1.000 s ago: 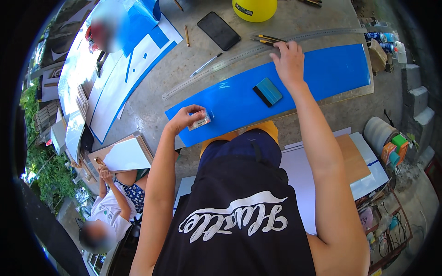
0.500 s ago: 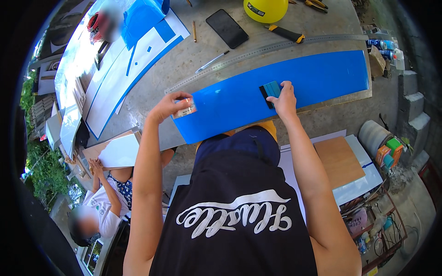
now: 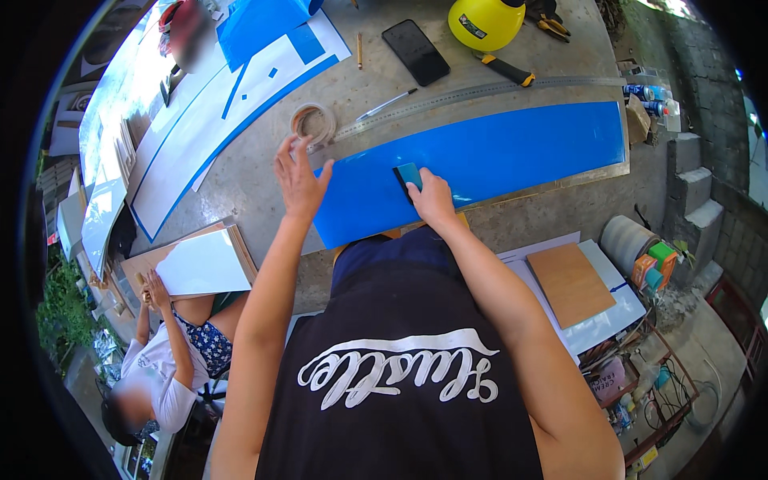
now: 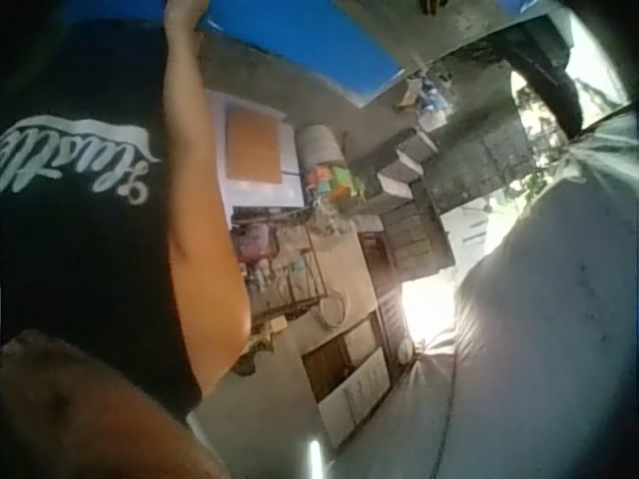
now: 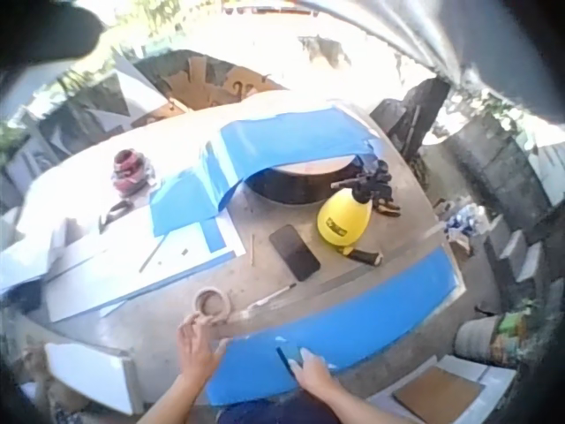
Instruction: Measuring, cutting, and applying a blue vinyl film to a curved surface using a utility knife, ruler, and squeegee.
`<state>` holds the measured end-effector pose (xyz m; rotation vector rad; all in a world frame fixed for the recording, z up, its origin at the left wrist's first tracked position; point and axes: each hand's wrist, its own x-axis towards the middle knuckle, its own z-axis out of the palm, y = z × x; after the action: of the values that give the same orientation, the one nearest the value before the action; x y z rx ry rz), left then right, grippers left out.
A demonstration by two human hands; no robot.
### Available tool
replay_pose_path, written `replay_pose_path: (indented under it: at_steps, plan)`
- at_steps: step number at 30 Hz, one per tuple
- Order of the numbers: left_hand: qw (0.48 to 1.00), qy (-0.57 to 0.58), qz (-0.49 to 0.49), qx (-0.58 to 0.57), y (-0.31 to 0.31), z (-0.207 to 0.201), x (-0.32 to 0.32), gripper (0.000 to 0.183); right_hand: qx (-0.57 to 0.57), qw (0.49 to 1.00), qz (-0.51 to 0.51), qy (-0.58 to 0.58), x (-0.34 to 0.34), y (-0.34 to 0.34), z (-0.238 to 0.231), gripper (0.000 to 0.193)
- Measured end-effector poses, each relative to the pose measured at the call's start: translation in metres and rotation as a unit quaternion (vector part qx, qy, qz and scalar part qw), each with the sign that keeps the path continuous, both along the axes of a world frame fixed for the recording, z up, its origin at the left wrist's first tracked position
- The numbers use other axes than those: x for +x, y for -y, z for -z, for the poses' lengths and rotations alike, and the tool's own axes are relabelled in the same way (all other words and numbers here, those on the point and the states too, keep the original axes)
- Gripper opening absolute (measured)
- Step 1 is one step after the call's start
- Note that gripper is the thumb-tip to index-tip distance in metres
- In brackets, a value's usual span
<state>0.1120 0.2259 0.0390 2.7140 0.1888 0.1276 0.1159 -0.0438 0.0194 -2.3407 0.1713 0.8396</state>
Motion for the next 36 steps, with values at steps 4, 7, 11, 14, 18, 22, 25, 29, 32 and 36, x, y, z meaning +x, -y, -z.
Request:
replay_pose_path:
  at_steps: [4, 7, 11, 14, 18, 22, 25, 29, 32, 36]
  plan:
    - [0.995, -0.077, 0.006, -0.057, 0.027, 0.008, -0.078, 0.069, -0.044, 0.997, -0.039, 0.042, -0.01, -0.014, 0.013, 0.025]
    - [0.989, -0.104, -0.039, -0.099, 0.048, 0.015, -0.105, 0.068, -0.095, 0.991, -0.079, 0.041, -0.006, -0.023, 0.005, 0.025]
    - [0.988, -0.105, -0.06, -0.098, 0.064, 0.013, -0.117, 0.066, -0.073, 0.985, -0.142, 0.064, 0.001, -0.033, -0.004, 0.026]
    - [0.988, -0.1, -0.044, -0.107, 0.073, 0.009, -0.112, 0.065, 0.056, 0.991, -0.102, 0.074, 0.006, -0.026, -0.01, 0.029]
    - [0.982, -0.141, 0.046, -0.113, 0.107, -0.012, -0.094, 0.068, 0.026, 0.992, -0.076, 0.096, 0.026, 0.037, -0.041, 0.026]
    - [0.975, -0.184, 0.09, -0.089, 0.164, -0.003, -0.076, 0.076, -0.056, 0.99, -0.054, 0.119, 0.039, 0.112, -0.034, 0.025]
    - [0.963, -0.249, 0.08, -0.059, 0.213, -0.002, -0.049, 0.086, -0.023, 0.983, -0.077, 0.168, 0.049, 0.144, -0.02, 0.024]
    - [0.929, -0.366, -0.03, -0.052, 0.277, 0.004, -0.018, 0.1, 0.018, 0.976, -0.144, 0.16, 0.073, 0.174, 0.002, 0.028]
    - [0.922, -0.381, -0.064, 0.027, 0.3, 0.016, -0.016, 0.107, 0.027, 0.97, -0.182, 0.157, 0.093, 0.205, 0.01, 0.021]
    - [0.905, -0.422, -0.044, 0.028, 0.29, 0.015, -0.013, 0.107, -0.029, 0.985, -0.102, 0.133, 0.126, 0.271, 0.01, 0.02]
